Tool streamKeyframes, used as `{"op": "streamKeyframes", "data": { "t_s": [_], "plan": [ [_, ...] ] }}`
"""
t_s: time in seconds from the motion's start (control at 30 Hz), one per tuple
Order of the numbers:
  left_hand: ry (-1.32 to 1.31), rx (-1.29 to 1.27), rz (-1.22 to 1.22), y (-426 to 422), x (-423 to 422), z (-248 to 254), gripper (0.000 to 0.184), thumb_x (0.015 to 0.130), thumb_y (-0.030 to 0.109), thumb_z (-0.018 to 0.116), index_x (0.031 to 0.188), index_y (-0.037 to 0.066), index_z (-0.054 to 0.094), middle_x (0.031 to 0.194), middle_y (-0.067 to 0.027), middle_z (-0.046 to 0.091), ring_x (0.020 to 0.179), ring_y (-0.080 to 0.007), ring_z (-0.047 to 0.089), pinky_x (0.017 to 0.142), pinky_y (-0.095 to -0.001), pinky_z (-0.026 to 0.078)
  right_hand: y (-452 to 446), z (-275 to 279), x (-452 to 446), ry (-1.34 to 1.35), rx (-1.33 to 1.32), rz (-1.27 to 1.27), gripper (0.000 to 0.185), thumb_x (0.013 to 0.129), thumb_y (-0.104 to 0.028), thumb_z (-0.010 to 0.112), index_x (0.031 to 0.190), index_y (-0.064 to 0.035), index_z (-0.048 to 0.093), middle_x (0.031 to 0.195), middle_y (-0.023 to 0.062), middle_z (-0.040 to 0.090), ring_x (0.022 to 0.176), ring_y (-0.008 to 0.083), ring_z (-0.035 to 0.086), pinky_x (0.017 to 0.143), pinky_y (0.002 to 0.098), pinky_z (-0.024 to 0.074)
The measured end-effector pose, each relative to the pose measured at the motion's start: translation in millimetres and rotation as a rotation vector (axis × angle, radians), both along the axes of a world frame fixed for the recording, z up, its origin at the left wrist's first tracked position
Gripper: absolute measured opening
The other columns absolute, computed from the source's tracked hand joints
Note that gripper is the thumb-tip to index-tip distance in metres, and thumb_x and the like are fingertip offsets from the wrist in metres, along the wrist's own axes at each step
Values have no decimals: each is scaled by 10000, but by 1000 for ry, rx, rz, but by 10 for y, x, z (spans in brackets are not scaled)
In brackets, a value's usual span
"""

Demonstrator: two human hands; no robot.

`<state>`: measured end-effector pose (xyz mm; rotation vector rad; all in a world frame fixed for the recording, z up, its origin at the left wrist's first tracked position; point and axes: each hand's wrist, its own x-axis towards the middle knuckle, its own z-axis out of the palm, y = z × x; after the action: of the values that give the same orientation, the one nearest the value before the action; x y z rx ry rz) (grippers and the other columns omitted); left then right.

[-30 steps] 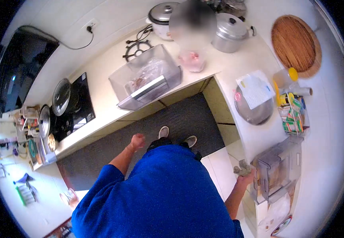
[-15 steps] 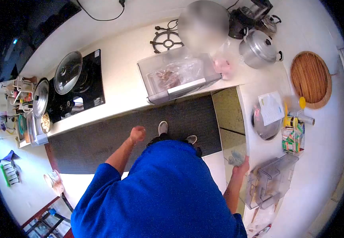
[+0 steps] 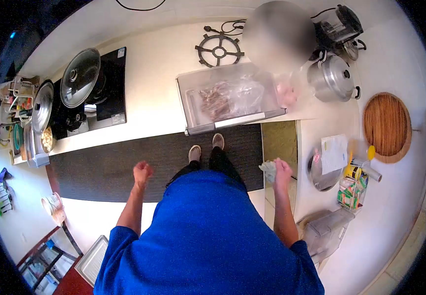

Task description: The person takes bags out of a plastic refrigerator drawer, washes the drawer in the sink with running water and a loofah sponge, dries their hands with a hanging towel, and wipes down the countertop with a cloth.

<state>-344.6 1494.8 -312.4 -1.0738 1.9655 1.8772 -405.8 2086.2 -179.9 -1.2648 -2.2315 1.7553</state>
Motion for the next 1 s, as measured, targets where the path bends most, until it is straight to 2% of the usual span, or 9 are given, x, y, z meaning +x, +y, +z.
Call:
{"op": "streamKeyframes", "data": {
  "t_s": [0.13, 0.2, 0.3, 0.47, 0.57, 0.67, 0.7, 0.8, 1.0],
  "plan": [
    [327, -253, -36, 579, -1114, 1270, 175, 997, 59, 529, 1111, -20, 636, 726, -34, 617, 589, -74, 537, 527, -219, 443, 1, -83, -447, -22, -70, 163, 204, 951, -189, 654, 947, 7, 710, 865, 32, 698, 810, 96, 608, 742, 257, 473],
    [386, -458, -146, 1033, -1733, 2017, 212, 992, 77, 550, 1167, 7, 646, 795, -30, 637, 660, -73, 554, 583, -214, 455, 136, -320, -598, 238, 409, 371, 274, 904, -181, 708, 1106, -1, 665, 826, 26, 674, 694, 101, 573, 656, 277, 488],
    [407, -386, -484, 1723, -2531, 2492, 291, 969, 108, 604, 1249, 34, 624, 920, -63, 669, 798, -109, 609, 702, -252, 507, -101, 402, -1007, 260, 313, 306, 413, 862, -147, 741, 1241, -43, 613, 770, 40, 629, 681, 125, 544, 652, 294, 486],
    [348, -596, -1055, 2790, -3445, 1987, 743, 811, 405, 782, 1430, 123, 484, 1425, -221, 518, 1272, -359, 542, 993, -453, 494, -125, 920, -1503, 93, 304, 590, 573, 828, -123, 756, 1364, -105, 555, 917, 94, 580, 789, 172, 572, 707, 347, 504],
    [313, -849, -1102, 3303, -3547, 1541, 832, 759, 467, 796, 1451, 146, 464, 1451, -184, 492, 1277, -370, 519, 1010, -459, 487, -112, 998, -1738, 436, 605, 844, 592, 790, -110, 758, 1351, -138, 569, 1157, 117, 580, 878, 279, 651, 738, 383, 543],
    [203, -1057, -1414, 3538, -3612, 1467, 791, 773, 419, 785, 1453, 167, 468, 1422, -157, 499, 1265, -359, 514, 1009, -450, 493, -205, 1180, -1856, 308, 499, 1009, 589, 790, -108, 756, 1348, -139, 569, 1292, 107, 535, 926, 293, 662, 761, 388, 552],
    [352, -1163, -1431, 3504, -3548, 1147, 634, 783, 278, 761, 1367, 158, 548, 1296, -151, 572, 1175, -350, 567, 974, -453, 514, -217, 1171, -1881, 300, 516, 1075, 611, 790, -110, 757, 1364, -129, 549, 1384, 103, 497, 940, 294, 677, 762, 398, 561],
    [412, -983, -1631, 3375, -3574, 811, 417, 752, 102, 715, 1165, 106, 651, 1226, -170, 597, 1070, -359, 615, 898, -472, 536, -336, 1127, -1872, 248, 636, 1183, 652, 784, -122, 766, 1388, -122, 518, 1417, 111, 486, 931, 291, 691, 756, 404, 567],
    [446, -479, -1211, 2894, -3753, 1680, 245, 721, -27, 621, 955, 30, 665, 956, -206, 669, 847, -380, 651, 753, -432, 522, -662, 957, -1770, 219, 551, 1170, 620, 813, -130, 754, 1378, -104, 499, 1393, 135, 468, 857, 325, 692, 722, 417, 568]
  ]
}}
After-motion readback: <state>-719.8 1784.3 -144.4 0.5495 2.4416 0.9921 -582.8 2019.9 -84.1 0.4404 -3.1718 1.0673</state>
